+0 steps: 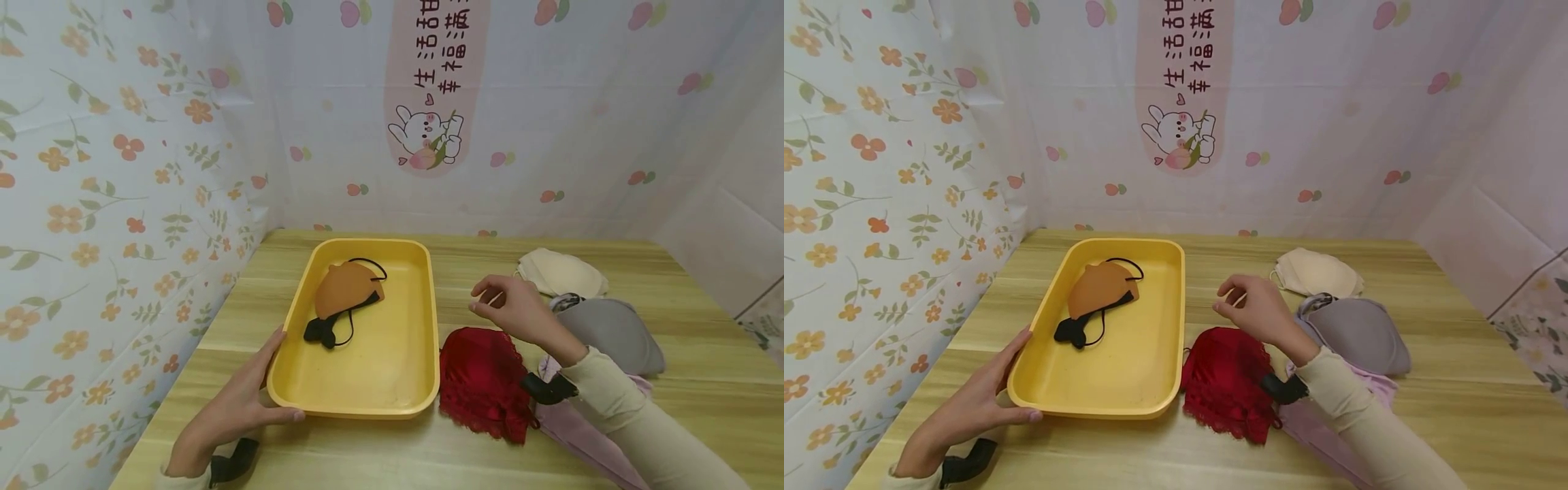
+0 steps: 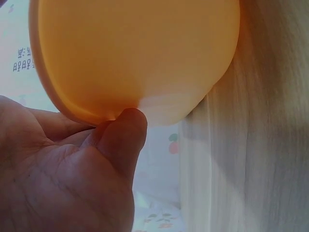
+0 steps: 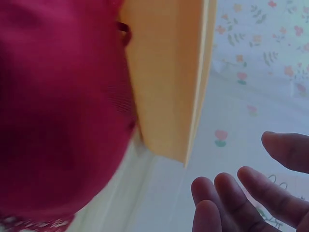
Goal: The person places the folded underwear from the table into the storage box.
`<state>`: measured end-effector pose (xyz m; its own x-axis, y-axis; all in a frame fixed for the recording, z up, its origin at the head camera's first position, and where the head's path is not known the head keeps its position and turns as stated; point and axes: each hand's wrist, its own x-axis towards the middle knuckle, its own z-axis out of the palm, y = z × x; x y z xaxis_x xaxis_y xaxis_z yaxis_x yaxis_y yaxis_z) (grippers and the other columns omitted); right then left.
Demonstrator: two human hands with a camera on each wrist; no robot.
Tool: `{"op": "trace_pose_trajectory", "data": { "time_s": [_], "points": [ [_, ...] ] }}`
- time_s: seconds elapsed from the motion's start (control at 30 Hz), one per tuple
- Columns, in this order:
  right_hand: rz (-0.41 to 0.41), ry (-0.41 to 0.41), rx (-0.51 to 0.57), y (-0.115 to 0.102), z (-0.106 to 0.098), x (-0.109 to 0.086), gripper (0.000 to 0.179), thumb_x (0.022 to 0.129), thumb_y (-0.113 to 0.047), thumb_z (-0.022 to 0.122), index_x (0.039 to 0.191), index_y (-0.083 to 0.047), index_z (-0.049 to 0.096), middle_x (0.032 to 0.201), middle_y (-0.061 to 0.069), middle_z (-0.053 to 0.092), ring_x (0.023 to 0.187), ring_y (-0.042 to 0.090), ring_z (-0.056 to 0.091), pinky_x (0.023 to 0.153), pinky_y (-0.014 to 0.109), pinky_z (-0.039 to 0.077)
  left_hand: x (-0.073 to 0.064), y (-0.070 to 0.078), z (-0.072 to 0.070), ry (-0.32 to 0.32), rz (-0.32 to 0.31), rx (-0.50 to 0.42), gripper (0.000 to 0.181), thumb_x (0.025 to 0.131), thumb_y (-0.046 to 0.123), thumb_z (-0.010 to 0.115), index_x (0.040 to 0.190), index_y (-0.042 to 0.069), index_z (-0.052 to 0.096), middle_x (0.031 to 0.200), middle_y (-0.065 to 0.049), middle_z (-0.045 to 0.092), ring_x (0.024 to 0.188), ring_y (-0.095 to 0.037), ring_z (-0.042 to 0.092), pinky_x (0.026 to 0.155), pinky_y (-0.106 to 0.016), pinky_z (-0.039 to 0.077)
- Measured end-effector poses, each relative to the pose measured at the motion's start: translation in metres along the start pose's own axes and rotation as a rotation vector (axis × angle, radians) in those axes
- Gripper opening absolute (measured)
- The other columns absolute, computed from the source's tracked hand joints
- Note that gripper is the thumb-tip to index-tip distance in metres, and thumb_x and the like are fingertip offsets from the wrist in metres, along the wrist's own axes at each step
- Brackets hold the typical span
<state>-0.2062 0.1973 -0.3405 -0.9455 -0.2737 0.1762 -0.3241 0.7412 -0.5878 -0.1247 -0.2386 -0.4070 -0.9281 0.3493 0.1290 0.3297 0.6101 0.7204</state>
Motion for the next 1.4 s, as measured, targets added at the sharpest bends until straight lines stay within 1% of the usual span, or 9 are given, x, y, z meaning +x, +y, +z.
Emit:
{"op": "trace_pose_trajectory", "data": {
  "time_s": [0.27,0.4,0.5,0.77,1.03,1.13,1.27,1.33,1.4],
  "points": [
    [0.039,-0.011,-0.020,0.019,-0.007,-0.040,0.016,0.089,-0.016,0.074,0.103,-0.009,0.071,0.086,0.002,0.074,0.075,0.011,0.068,0.060,0.025,0.051,0.000,0.001,0.001,0.000,-0.011,0.013,0.126,0.070,0.037,0.092,0.162,0.005,0.012,0.165,-0.025,0.022,0.146,-0.045,0.034,0.102,-0.001,0.024],
    [0.043,-0.032,-0.001,0.034,-0.010,-0.059,0.022,0.089,-0.017,0.076,0.107,-0.006,0.070,0.087,0.002,0.074,0.073,0.007,0.067,0.055,0.024,0.051,-0.001,0.002,0.002,-0.002,-0.011,0.017,0.126,0.069,0.036,0.092,0.161,0.005,0.013,0.165,-0.025,0.021,0.145,-0.045,0.035,0.103,-0.002,0.025],
    [0.050,-0.039,0.016,0.045,-0.015,-0.072,0.025,0.089,-0.017,0.076,0.109,-0.003,0.069,0.088,0.002,0.073,0.072,0.003,0.066,0.057,0.024,0.053,-0.001,0.002,0.002,-0.001,-0.011,0.015,0.126,0.070,0.036,0.092,0.162,0.005,0.012,0.165,-0.025,0.021,0.145,-0.045,0.035,0.103,-0.002,0.025],
    [0.072,0.020,-0.047,0.074,-0.025,-0.102,0.026,0.086,-0.016,0.079,0.106,-0.004,0.068,0.087,0.002,0.074,0.070,-0.002,0.064,0.060,0.023,0.051,-0.001,0.001,0.002,0.004,-0.024,0.016,0.126,0.070,0.038,0.092,0.162,0.006,0.012,0.165,-0.026,0.022,0.145,-0.045,0.035,0.102,-0.001,0.024],
    [0.225,0.046,-0.157,0.094,-0.036,-0.128,0.037,0.084,-0.027,0.081,0.112,-0.007,0.068,0.096,0.007,0.075,0.072,-0.003,0.064,0.060,0.022,0.050,-0.002,0.002,0.002,0.003,-0.025,0.018,0.126,0.070,0.037,0.092,0.162,0.006,0.012,0.165,-0.026,0.023,0.145,-0.045,0.035,0.103,-0.002,0.025],
    [0.284,0.038,-0.194,0.100,-0.041,-0.136,0.043,0.083,-0.033,0.083,0.113,-0.007,0.068,0.098,0.010,0.076,0.075,0.004,0.067,0.059,0.022,0.049,-0.003,0.002,0.003,0.000,-0.031,0.019,0.125,0.070,0.037,0.092,0.162,0.006,0.012,0.165,-0.026,0.023,0.145,-0.045,0.036,0.103,-0.003,0.026],
    [0.356,0.016,-0.234,0.108,-0.045,-0.143,0.051,0.082,-0.038,0.083,0.115,-0.003,0.066,0.101,0.018,0.076,0.085,0.026,0.071,0.058,0.024,0.049,-0.003,0.002,0.003,0.002,-0.029,0.012,0.125,0.070,0.037,0.092,0.162,0.006,0.012,0.165,-0.026,0.022,0.145,-0.045,0.036,0.103,-0.002,0.026],
    [0.370,0.015,-0.244,0.111,-0.045,-0.147,0.053,0.081,-0.040,0.083,0.116,-0.002,0.066,0.102,0.022,0.075,0.089,0.034,0.071,0.059,0.028,0.051,-0.002,0.002,0.002,0.002,-0.028,0.008,0.125,0.070,0.036,0.092,0.162,0.006,0.012,0.165,-0.026,0.022,0.145,-0.045,0.035,0.102,-0.001,0.025],
    [0.380,0.013,-0.251,0.114,-0.044,-0.150,0.056,0.081,-0.041,0.083,0.117,-0.002,0.066,0.105,0.026,0.073,0.092,0.041,0.070,0.062,0.036,0.055,-0.002,0.002,0.002,0.002,-0.023,0.006,0.125,0.070,0.036,0.092,0.162,0.006,0.012,0.165,-0.026,0.022,0.145,-0.046,0.035,0.102,-0.001,0.025]
  ]
}}
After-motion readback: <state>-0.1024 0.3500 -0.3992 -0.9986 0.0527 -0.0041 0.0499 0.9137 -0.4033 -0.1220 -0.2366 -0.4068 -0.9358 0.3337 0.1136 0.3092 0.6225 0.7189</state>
